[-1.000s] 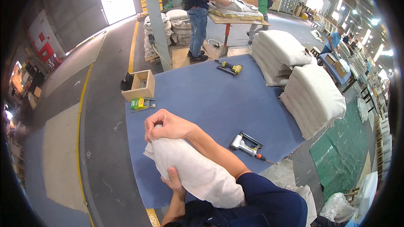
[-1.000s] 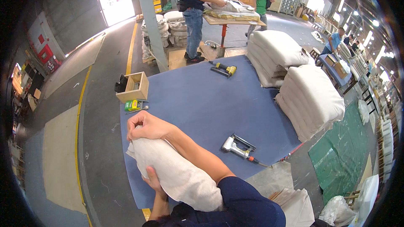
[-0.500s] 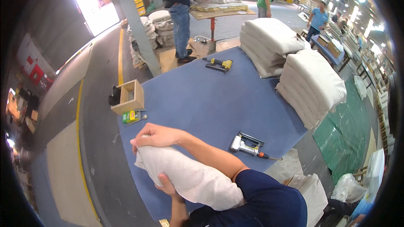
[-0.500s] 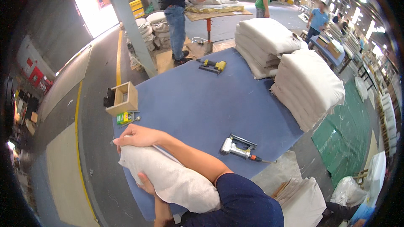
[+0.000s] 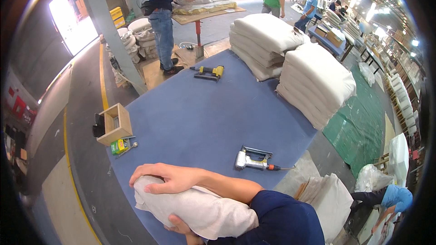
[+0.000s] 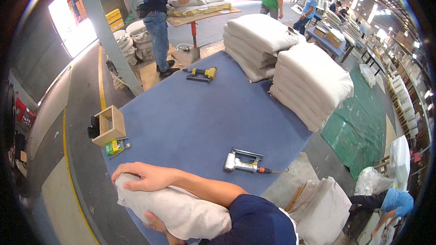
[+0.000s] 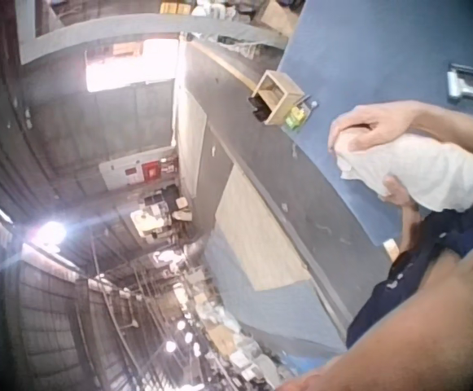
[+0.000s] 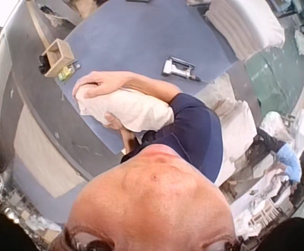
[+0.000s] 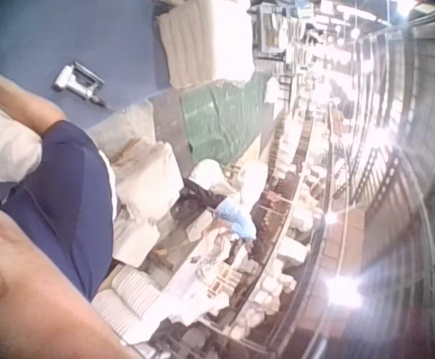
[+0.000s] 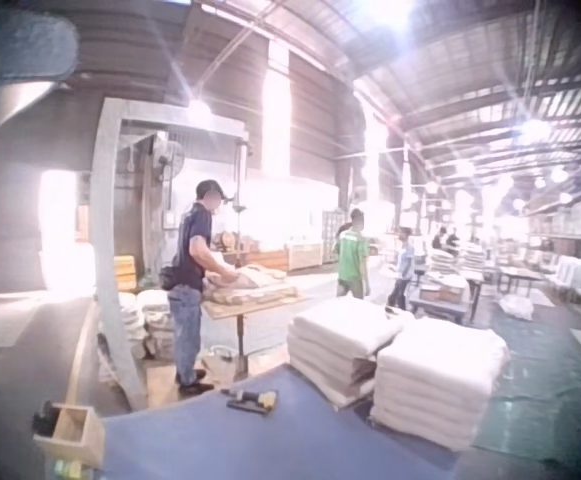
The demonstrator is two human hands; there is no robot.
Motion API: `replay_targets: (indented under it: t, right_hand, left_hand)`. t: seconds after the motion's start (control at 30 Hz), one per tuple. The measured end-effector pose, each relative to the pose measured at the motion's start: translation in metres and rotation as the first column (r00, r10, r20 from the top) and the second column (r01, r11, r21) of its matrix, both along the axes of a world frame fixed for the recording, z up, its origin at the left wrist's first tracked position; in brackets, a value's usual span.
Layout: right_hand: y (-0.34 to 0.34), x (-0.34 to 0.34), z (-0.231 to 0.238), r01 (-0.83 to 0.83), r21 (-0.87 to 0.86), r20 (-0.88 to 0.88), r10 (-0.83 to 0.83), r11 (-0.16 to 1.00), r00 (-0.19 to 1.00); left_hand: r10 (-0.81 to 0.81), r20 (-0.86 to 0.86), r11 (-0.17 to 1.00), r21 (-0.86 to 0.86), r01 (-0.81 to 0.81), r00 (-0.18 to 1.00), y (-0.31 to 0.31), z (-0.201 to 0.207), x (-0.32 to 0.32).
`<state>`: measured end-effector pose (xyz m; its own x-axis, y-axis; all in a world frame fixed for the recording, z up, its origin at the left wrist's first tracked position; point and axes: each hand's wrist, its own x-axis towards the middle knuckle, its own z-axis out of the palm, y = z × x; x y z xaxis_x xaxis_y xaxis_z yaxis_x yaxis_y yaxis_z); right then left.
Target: The person places white fabric covers over black foam inserts on a blue workbench, folds the edges, and secures them using a pneumatic staple gun. The person repeats this process for multiple pillow units, stacking the finished items on the floor.
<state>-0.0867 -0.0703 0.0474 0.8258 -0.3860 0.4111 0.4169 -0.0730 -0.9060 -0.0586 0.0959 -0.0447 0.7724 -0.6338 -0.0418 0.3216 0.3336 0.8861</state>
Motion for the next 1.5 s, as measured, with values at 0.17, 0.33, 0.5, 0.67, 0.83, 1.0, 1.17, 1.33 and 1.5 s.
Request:
replay_targets:
  t: [0.17, 0.33, 0.5, 0.67, 0.83, 1.0, 1.17, 1.33, 1.5]
  right_hand:
    - [-0.004, 0.003, 0.019, 0.109, -0.538, 0.176, -0.015, 0.836, 0.984]
    - [-0.001, 0.013, 0.015, -0.095, -0.560, 0.086, 0.171, 0.823, 0.981]
    - [0.011, -0.004, 0.003, -0.113, -0.498, 0.192, 0.236, 0.860, 0.953]
    - [0.010, -0.025, -0.004, -0.211, -0.422, 0.166, 0.304, 0.882, 0.938]
    - [-0.002, -0.028, -0.044, -0.029, 0.037, 0.409, 0.011, 0.999, 0.912]
    - [-0.024, 0.038, -0.044, 0.243, 0.187, -0.005, -0.246, 0.952, 0.969]
    - [0.004, 0.045, -0.027, -0.094, 0.436, -0.177, 0.188, 0.895, 0.966]
    - [0.008, 0.043, -0.009, -0.066, 0.327, -0.207, 0.140, 0.943, 0.968]
    - [-0.022, 0.052, -0.004, -0.260, 0.279, -0.178, 0.316, 0.925, 0.932]
  left_hand:
    - [0.107, -0.107, 0.994, 0.014, -0.106, 0.988, -0.005, 0.024, -0.008]
    - [0.163, 0.001, 0.950, 0.268, -0.157, 0.987, 0.010, 0.017, 0.003]
    - [0.038, 0.016, 0.996, 0.084, -0.039, 0.999, 0.029, 0.002, -0.007]
    - [-0.005, 0.050, 0.999, 0.047, 0.003, 0.999, 0.038, -0.009, -0.002]
    - [-0.098, 0.135, 0.988, -0.104, 0.113, 0.986, 0.014, -0.017, -0.003]
    - [-0.092, 0.121, 0.984, -0.141, 0.109, 0.988, 0.007, -0.017, -0.001]
    - [-0.061, 0.138, 0.983, -0.164, 0.084, 0.988, 0.005, -0.021, -0.001]
    - [-0.017, 0.232, 0.986, -0.156, 0.055, 0.972, 0.006, -0.026, -0.008]
    - [0.002, 0.250, 0.964, -0.257, 0.064, 0.968, -0.012, -0.034, -0.010]
